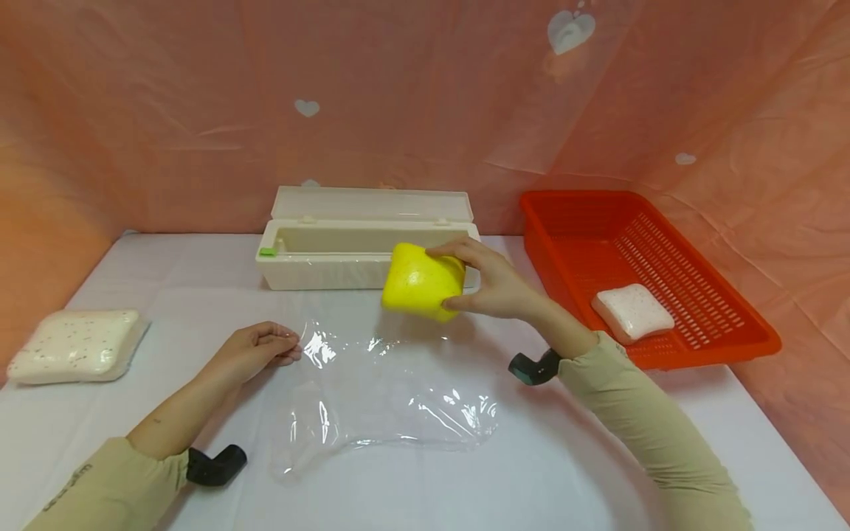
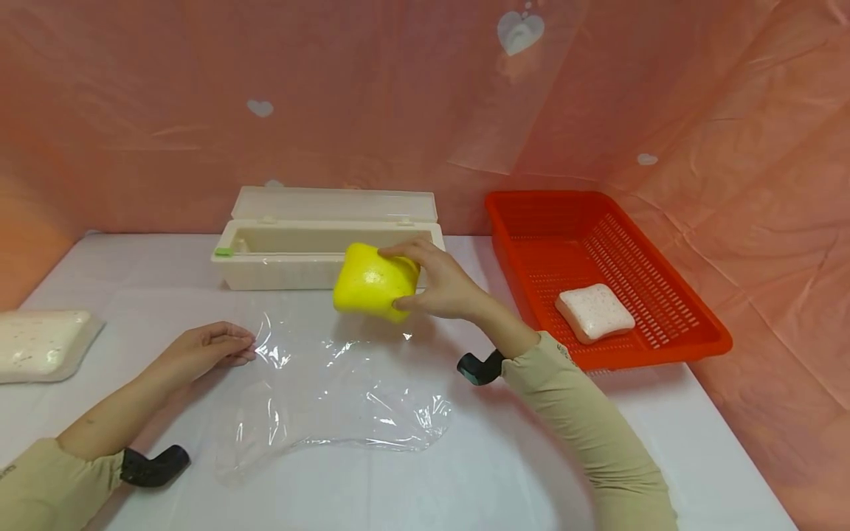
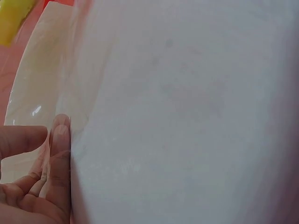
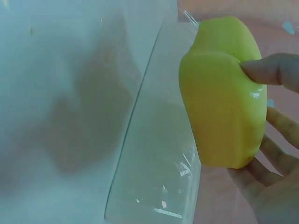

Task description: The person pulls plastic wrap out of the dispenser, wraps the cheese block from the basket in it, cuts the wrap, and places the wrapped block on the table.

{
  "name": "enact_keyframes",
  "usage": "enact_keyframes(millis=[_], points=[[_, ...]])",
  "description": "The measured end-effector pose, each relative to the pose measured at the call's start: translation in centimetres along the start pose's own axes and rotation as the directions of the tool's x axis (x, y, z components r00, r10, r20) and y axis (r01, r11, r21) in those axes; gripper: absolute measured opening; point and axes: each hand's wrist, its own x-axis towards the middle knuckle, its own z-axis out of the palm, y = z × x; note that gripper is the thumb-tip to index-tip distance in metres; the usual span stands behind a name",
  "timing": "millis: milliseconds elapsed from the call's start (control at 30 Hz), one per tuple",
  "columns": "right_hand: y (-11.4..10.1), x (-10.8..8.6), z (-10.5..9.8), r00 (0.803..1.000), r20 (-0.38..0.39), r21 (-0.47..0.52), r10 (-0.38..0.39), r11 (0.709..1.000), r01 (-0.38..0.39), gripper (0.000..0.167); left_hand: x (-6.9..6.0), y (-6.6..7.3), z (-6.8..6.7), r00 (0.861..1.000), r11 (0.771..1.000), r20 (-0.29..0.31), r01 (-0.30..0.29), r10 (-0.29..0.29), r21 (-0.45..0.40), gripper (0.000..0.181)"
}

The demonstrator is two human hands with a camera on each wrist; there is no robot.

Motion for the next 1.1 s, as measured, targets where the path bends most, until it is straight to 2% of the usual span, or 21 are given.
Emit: enact_keyframes(millis=[300,667,933,1100], points=[[-0.5,0.6,2.3,0.994,0.110,0.023,-0.013,1.000,0.011,0.063,-0.1,0.0,-0.1,1.000,1.000,-0.002,-0.004,0.003,-0.020,0.035],[-0.7,1.3,4.7,0.970,0.202,0.045,-0.135,0.991,0.129,0.059,-0.1,0.0,0.1,1.000,1.000,-0.008,0.004,-0.005,-0.011,0.034],[-1.0,1.4,5.8,0.948,0.307,0.087,-0.084,0.994,0.060,0.059,-0.1,0.0,0.0,1.000,0.999,-0.007,-0.011,0.012,0.049,0.033],[-1.0,1.2,6.3,0.932,0.352,0.077,-0.080,0.995,0.056,0.060,-0.2,0.0,0.0,1.000,0.998,-0.011,-0.012,0.013,0.055,0.033]])
